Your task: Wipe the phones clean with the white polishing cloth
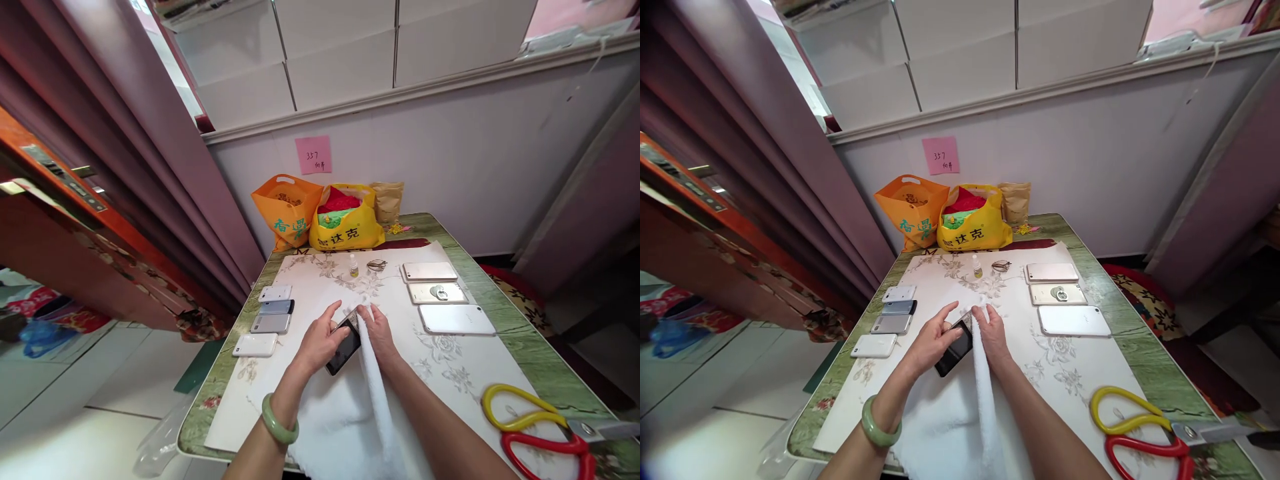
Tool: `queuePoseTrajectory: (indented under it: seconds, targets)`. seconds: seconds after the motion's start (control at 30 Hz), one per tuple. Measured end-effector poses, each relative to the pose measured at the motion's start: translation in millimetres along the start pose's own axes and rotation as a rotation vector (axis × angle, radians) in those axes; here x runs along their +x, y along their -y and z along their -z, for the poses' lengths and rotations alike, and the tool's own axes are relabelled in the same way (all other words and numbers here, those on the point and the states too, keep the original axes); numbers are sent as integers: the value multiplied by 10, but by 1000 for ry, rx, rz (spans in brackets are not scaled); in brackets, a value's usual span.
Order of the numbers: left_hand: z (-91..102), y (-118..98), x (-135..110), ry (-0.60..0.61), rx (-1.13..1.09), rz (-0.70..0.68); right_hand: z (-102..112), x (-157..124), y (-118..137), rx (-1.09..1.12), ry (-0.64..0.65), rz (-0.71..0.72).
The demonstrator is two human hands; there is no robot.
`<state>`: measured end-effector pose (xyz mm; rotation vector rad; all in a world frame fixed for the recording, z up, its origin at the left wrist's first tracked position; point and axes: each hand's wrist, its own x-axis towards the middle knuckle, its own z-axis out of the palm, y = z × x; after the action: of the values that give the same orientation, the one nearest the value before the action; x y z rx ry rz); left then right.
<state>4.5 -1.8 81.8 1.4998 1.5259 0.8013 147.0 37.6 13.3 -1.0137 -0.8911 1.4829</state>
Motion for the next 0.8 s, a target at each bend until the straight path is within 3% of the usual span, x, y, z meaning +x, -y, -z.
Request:
queuePoseTrajectory:
  seconds: [0.23,0.37,0.5,0.6,0.8]
  targets:
    - [-147,4,17,-153,-149,91,8,34,39,-111,41,77]
    - [-77,-72,-36,-110,15,33,27,12,45,-68,107,23]
    - [-63,-64,-113,-79,31,-22,14,-13,60,35,12,-94]
    - [-170,48,-114,-62,-155,41,10,-13,92,74,-90,-134]
    - [-363,213,-103,-54,-710,220,86,-26,95,36,-144,-143]
